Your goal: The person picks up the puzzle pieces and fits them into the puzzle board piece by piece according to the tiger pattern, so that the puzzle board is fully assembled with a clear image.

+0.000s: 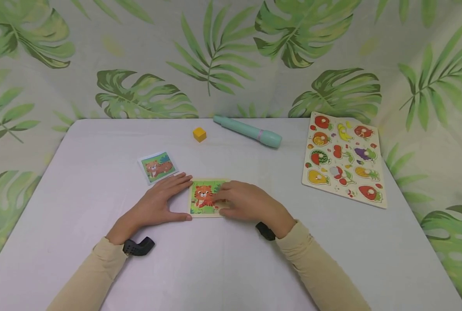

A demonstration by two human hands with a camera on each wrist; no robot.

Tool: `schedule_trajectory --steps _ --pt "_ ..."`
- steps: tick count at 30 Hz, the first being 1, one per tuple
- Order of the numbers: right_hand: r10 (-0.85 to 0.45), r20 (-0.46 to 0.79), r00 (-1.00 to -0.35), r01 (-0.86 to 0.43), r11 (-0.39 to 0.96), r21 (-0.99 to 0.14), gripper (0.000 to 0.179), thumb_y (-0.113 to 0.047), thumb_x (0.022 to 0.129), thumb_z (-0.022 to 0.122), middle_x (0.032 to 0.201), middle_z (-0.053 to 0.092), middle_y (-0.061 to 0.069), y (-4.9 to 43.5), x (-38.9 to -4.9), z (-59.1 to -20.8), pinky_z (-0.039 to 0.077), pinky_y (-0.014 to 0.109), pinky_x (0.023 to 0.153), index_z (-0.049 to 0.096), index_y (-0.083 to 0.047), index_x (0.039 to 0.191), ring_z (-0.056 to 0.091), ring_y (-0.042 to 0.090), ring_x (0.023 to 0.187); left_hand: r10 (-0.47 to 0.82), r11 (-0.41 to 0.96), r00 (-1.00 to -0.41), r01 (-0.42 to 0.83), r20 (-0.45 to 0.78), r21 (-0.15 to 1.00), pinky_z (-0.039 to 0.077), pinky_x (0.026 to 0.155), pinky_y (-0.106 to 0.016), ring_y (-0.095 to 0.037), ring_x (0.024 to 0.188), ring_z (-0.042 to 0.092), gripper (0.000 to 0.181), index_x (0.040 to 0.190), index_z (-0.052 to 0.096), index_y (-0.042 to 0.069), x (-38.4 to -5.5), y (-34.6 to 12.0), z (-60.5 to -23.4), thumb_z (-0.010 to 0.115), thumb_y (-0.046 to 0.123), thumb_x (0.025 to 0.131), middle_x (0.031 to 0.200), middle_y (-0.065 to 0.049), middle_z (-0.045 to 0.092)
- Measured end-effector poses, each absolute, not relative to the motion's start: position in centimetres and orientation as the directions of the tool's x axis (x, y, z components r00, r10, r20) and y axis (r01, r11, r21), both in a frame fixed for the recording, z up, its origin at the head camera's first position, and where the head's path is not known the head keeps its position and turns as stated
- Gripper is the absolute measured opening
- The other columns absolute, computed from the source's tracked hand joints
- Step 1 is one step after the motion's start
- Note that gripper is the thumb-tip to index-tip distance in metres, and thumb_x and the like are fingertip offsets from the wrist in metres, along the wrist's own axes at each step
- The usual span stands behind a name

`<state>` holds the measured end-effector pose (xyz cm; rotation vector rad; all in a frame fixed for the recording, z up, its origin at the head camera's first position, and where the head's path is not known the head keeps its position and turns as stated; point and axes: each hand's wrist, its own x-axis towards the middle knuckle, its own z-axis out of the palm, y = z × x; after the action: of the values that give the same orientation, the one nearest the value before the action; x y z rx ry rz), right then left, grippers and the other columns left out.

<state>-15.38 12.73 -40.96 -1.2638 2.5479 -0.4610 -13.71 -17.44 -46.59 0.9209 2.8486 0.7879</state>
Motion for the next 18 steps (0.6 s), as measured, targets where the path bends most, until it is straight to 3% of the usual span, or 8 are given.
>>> schedule_trajectory --steps 9,18 --pt "-0.843 -0.112 -0.526 -0.755 0.524 -0.394 0.031 -0.028 0.096 0.075 0.122 0.069 -0.001 12.95 -14.97 -41.27 0.055 0.039 0.101 0.075 -0.022 0.126 0.062 0.020 0.119 0.552 0.694 -0.827 0.527 0.106 0.490 0.025 0.126 -0.053 -0.025 0.157 0.028 0.097 0.155 0.048 0.012 -13.68 -17.33 -46.56 0.081 0.063 0.079 0.164 -0.002 0.041" --pt "-0.836 -0.100 -0.540 -0.769 0.539 -0.343 0.026 -0.026 0.097 0.073 0.119 0.070 -0.002 12.43 -14.83 -41.02 0.056 0.037 0.099 0.076 -0.020 0.122 0.064 0.019 0.116 0.554 0.692 -0.825 0.530 0.109 0.490 0.025 0.126 -0.052 -0.025 0.157 0.028 0.098 0.155 0.047 0.012 -13.73 -17.38 -46.62 0.081 0.064 0.079 0.164 -0.002 0.041"
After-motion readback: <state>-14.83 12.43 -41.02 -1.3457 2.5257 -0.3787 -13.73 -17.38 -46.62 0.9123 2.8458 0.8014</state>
